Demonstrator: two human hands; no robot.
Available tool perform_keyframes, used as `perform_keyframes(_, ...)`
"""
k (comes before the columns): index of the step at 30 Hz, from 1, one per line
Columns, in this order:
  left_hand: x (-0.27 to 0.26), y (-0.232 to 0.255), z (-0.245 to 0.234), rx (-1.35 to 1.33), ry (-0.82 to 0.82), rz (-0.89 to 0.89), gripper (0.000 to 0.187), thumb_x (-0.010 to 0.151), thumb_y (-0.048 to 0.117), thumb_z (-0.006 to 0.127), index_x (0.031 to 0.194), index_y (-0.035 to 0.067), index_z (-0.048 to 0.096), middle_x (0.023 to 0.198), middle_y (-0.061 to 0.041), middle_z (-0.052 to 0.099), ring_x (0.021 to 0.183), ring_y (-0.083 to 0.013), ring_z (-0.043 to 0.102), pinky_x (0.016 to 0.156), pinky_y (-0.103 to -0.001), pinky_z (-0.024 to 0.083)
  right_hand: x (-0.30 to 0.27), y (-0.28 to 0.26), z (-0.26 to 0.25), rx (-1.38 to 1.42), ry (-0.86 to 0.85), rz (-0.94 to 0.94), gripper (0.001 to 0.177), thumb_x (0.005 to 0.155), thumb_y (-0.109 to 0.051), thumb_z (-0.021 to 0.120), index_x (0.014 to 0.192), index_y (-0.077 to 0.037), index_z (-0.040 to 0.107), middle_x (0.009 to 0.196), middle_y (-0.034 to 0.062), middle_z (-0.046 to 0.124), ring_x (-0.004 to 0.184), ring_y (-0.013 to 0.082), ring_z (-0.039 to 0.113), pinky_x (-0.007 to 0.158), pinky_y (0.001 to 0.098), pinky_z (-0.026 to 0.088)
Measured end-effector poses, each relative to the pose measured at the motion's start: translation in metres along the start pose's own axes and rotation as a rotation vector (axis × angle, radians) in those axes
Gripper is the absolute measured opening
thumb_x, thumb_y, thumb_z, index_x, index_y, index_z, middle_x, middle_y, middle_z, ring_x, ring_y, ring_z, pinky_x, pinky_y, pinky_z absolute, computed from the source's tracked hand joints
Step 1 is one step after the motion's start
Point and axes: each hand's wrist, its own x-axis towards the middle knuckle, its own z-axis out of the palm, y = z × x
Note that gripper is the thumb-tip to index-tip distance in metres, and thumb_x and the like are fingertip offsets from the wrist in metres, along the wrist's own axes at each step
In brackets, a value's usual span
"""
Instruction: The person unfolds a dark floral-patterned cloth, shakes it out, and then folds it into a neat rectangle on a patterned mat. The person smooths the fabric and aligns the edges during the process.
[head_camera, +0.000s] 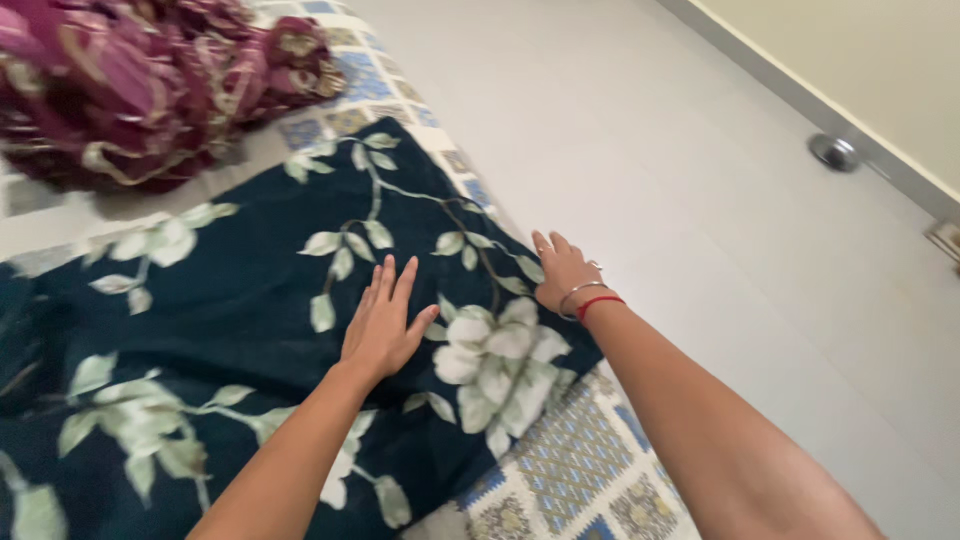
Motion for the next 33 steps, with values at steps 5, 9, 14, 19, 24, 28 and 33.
perform_keyframes(5, -0.029, -0.061, -0.062, 0.102, -0.063, -0.199, 0.076, 0.097, 0.052, 0.054, 0.159, 0.019, 0.025, 0.166, -0.019, 0.019, 0.153, -0.0361, 0.018, 0.120, -0.050, 0.024, 0.028, -0.121, -0.007, 0.053, -0.005, -0.182, 0.095, 0.080, -0.032, 0.077, 0.159, -0.023, 0.026, 0.166, 0.0141, 0.023, 0.144, 0.0391, 0.037, 0.112, 0.0594, 0.039)
perform_keyframes(9, -0.058, -0.112, -0.125, 0.171, -0.023, -0.388, 0.078, 0.093, 0.049, 0.061, 0.157, 0.019, 0.030, 0.164, -0.018, 0.026, 0.152, -0.0376, 0.025, 0.118, -0.048, 0.031, 0.016, -0.231, -0.002, 0.103, -0.091, -0.337, 0.099, 0.079, -0.040, 0.079, 0.159, -0.024, 0.024, 0.167, 0.0142, 0.016, 0.149, 0.0391, 0.029, 0.113, 0.0613, 0.035)
perform_keyframes(14, -0.099, -0.156, -0.206, 0.288, -0.097, -0.565, 0.076, 0.090, 0.045, 0.068, 0.155, 0.020, 0.037, 0.162, -0.018, 0.034, 0.149, -0.0375, 0.034, 0.117, -0.049, 0.036, -0.020, -0.353, -0.012, 0.132, -0.240, -0.436, 0.104, 0.080, -0.045, 0.078, 0.162, -0.023, 0.018, 0.170, 0.0165, 0.008, 0.151, 0.0407, 0.024, 0.118, 0.0594, 0.031)
perform_keyframes(19, -0.148, -0.157, -0.257, 0.341, -0.092, -0.727, 0.077, 0.088, 0.043, 0.071, 0.154, 0.021, 0.038, 0.158, -0.014, 0.039, 0.146, -0.0373, 0.038, 0.113, -0.050, 0.041, -0.065, -0.450, -0.018, 0.316, -0.224, -0.549, 0.102, 0.079, -0.046, 0.079, 0.160, -0.023, 0.021, 0.170, 0.0151, 0.008, 0.154, 0.0374, 0.018, 0.117, 0.0630, 0.029)
perform_keyframes(24, -0.173, -0.162, -0.269, 0.352, -0.134, -0.812, 0.069, 0.091, 0.043, 0.071, 0.150, 0.017, 0.045, 0.152, -0.016, 0.049, 0.141, -0.0385, 0.045, 0.110, -0.049, 0.045, -0.079, -0.446, -0.002, 0.254, -0.207, -0.561, 0.107, 0.079, -0.046, 0.081, 0.161, -0.020, 0.017, 0.168, 0.0163, 0.009, 0.151, 0.0401, 0.020, 0.115, 0.0612, 0.031)
perform_keyframes(28, -0.190, -0.192, -0.251, 0.121, 0.158, -0.822, 0.059, 0.087, 0.042, 0.072, 0.139, 0.018, 0.056, 0.138, -0.015, 0.060, 0.128, -0.0359, 0.056, 0.103, -0.049, 0.048, -0.063, -0.428, 0.005, 0.247, -0.101, -0.492, 0.066, 0.080, -0.043, 0.076, 0.139, -0.018, 0.058, 0.144, 0.0172, 0.058, 0.133, 0.0355, 0.057, 0.110, 0.0464, 0.048)
perform_keyframes(33, -0.231, -0.250, -0.222, -0.133, 0.729, -1.005, 0.049, 0.088, 0.044, 0.070, 0.124, 0.011, 0.069, 0.120, -0.019, 0.071, 0.115, -0.0404, 0.065, 0.094, -0.050, 0.051, -0.069, -0.458, 0.021, 0.345, -0.088, -0.522, 0.049, 0.083, -0.055, 0.068, 0.107, -0.014, 0.079, 0.105, 0.0153, 0.079, 0.102, 0.0323, 0.074, 0.092, 0.0423, 0.057)
